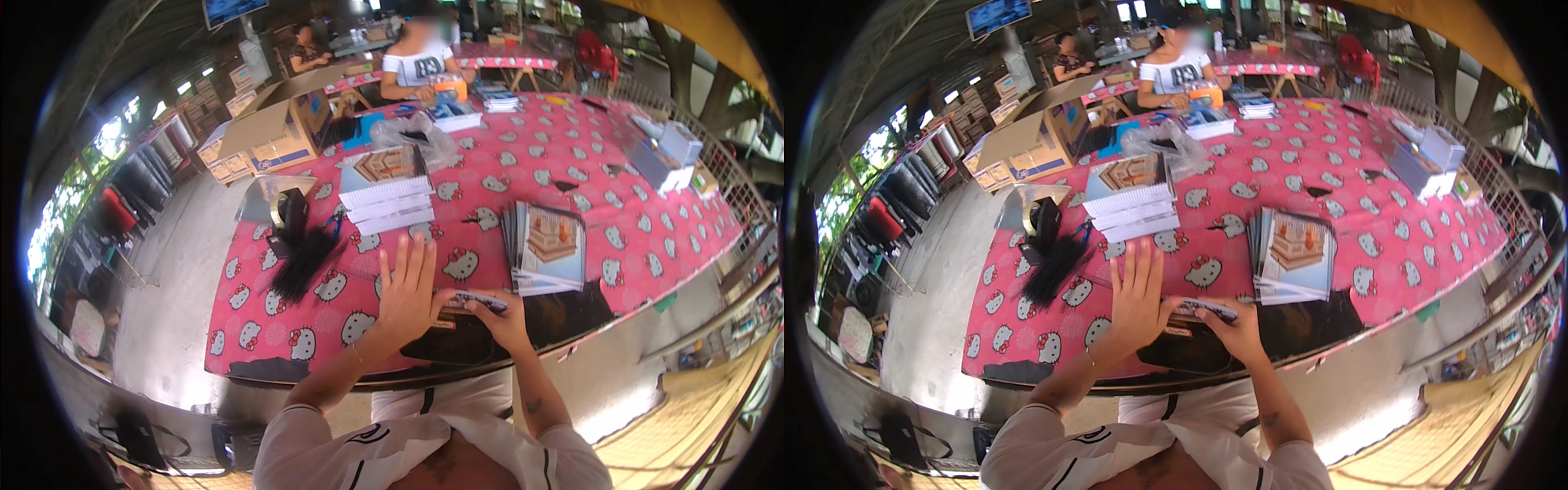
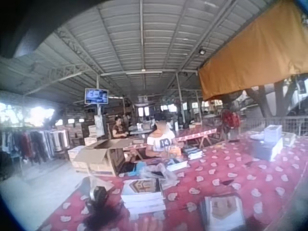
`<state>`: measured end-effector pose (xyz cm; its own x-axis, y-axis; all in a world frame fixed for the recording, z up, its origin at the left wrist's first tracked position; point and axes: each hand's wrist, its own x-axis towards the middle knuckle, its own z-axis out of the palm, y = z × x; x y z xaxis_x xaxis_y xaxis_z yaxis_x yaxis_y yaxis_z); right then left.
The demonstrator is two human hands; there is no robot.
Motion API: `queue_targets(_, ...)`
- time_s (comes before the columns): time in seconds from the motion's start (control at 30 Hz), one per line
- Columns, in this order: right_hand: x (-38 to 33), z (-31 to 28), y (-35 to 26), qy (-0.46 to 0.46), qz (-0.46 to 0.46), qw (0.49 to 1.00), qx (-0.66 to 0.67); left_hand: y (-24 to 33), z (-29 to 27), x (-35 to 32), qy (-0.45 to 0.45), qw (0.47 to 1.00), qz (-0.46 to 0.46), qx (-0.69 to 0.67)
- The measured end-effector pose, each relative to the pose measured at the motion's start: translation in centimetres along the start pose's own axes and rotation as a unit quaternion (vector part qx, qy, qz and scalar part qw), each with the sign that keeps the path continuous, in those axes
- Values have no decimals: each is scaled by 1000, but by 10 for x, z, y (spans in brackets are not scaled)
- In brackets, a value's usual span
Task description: The person is assembling spiral notebooks by hand at a table, sliding metal coils into the punched edges of paper stacks and covers.
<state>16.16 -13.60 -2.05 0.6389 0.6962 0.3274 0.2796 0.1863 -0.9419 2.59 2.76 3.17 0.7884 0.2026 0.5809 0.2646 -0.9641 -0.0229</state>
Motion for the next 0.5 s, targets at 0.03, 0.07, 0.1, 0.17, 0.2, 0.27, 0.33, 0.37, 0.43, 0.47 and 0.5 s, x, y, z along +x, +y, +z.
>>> queue_targets(0.03,1,5,-10,-11,2,1000,14,2,-1,-4,-43,999,18,27)
queue_targets(0.07,1,2,-9,-5,-10,1000,14,13,3,-22,-79,996,33,-14)
queue_targets(0.1,-1,-1,-6,2,-21,1000,12,27,5,-54,-115,991,49,-56)
queue_targets(0.17,-1,-2,-4,10,-35,999,32,32,-2,-53,-110,990,60,-66)
queue_targets(0.2,-1,-2,-4,6,-36,999,24,25,3,-37,-73,995,52,-41)
queue_targets(0.27,1,6,-10,-15,-25,999,14,15,-1,-4,-12,1000,23,10)
queue_targets(0.33,-3,8,-4,-9,-17,999,35,21,3,-15,-70,995,64,12)
queue_targets(0.37,-3,7,1,-3,-13,998,67,32,2,-41,-102,991,83,-31)
queue_targets(0.43,-2,6,13,3,-19,993,113,33,0,-44,-96,991,85,-46)
queue_targets(0.47,-2,6,7,-13,-24,997,78,28,-2,-29,-64,996,60,-21)
queue_targets(0.5,1,5,1,-30,-29,998,44,23,-5,-11,-31,999,36,3)
